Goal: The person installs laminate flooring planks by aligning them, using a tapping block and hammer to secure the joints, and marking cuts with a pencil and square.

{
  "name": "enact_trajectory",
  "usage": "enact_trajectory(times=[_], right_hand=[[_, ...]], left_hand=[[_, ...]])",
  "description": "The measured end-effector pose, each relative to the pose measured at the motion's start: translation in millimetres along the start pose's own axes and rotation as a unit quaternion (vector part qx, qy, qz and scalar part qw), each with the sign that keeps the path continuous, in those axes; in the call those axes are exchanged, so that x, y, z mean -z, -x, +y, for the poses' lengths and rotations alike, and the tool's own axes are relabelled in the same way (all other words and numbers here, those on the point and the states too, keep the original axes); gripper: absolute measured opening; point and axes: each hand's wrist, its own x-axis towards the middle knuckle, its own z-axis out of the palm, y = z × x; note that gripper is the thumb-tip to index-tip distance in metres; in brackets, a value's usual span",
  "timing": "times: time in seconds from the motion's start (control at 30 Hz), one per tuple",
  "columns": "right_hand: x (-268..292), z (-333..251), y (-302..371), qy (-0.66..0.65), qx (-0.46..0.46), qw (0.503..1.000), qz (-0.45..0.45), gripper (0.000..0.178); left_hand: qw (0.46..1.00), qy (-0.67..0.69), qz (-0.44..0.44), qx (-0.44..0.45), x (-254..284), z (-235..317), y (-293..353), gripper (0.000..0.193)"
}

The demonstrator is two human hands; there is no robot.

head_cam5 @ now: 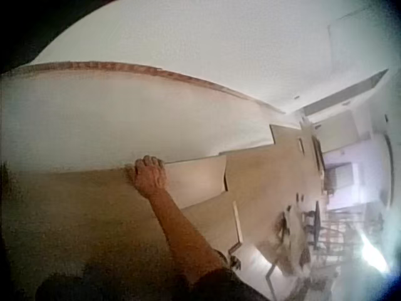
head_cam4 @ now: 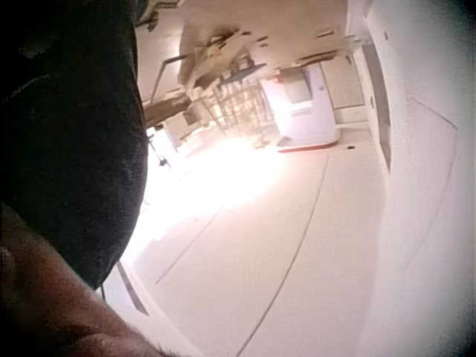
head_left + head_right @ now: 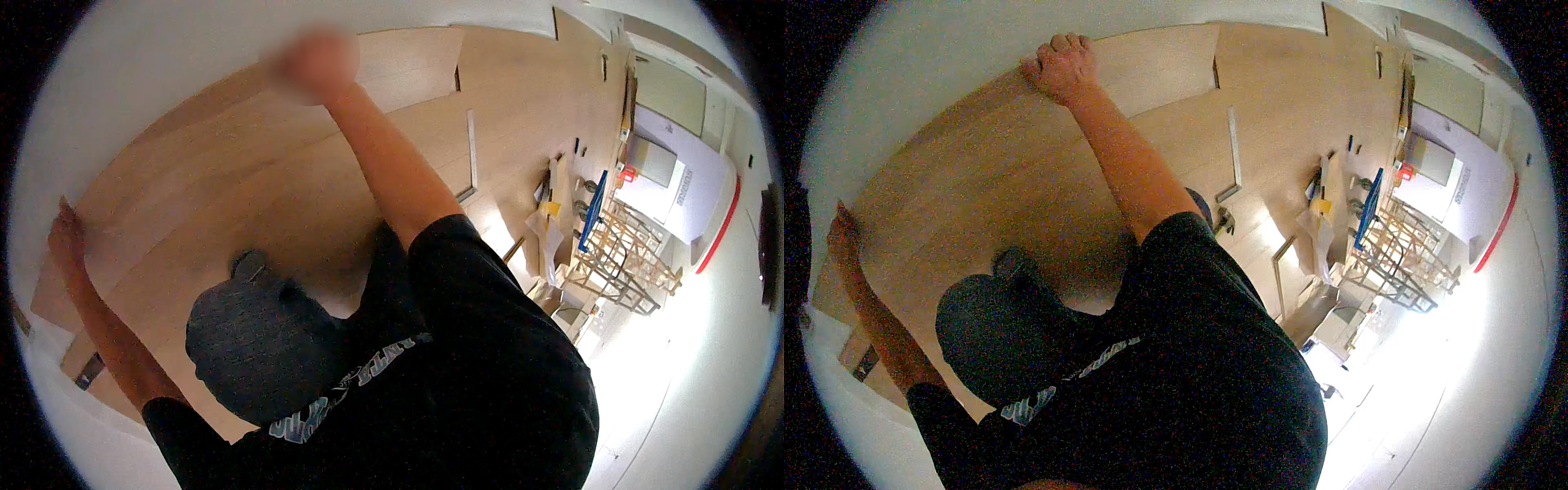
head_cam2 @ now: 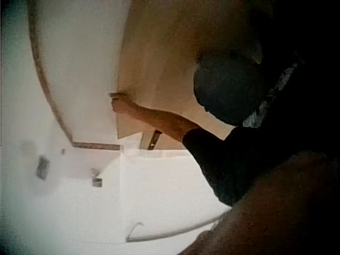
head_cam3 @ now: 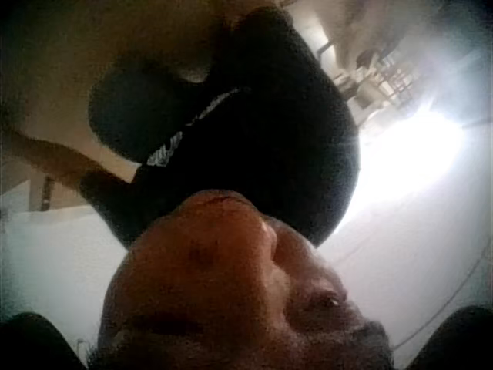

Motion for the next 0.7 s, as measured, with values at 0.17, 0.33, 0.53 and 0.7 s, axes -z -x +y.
enact_trajectory(times=[0.17, 0.33, 0.53, 0.7], right_hand=[[26, -9, -16, -0.046, -0.039, 0.998, -0.004, 0.051], [12, 26, -11, 0.022, -0.040, 0.994, -0.095, 0.054], [2, 17, -24, 0.055, -0.043, 0.981, -0.179, 0.057], [12, 1, -25, 0.050, -0.022, 0.980, -0.192, 0.057]], left_hand=[[0.987, 0.117, -0.043, 0.097, 2, 1, -6, 0.060], [0.989, 0.140, -0.007, 0.037, 47, 58, 3, 0.074], [0.965, 0.217, -0.016, 0.143, 58, 69, -4, 0.080], [0.975, 0.183, 0.001, 0.122, 23, 37, -4, 0.067]])
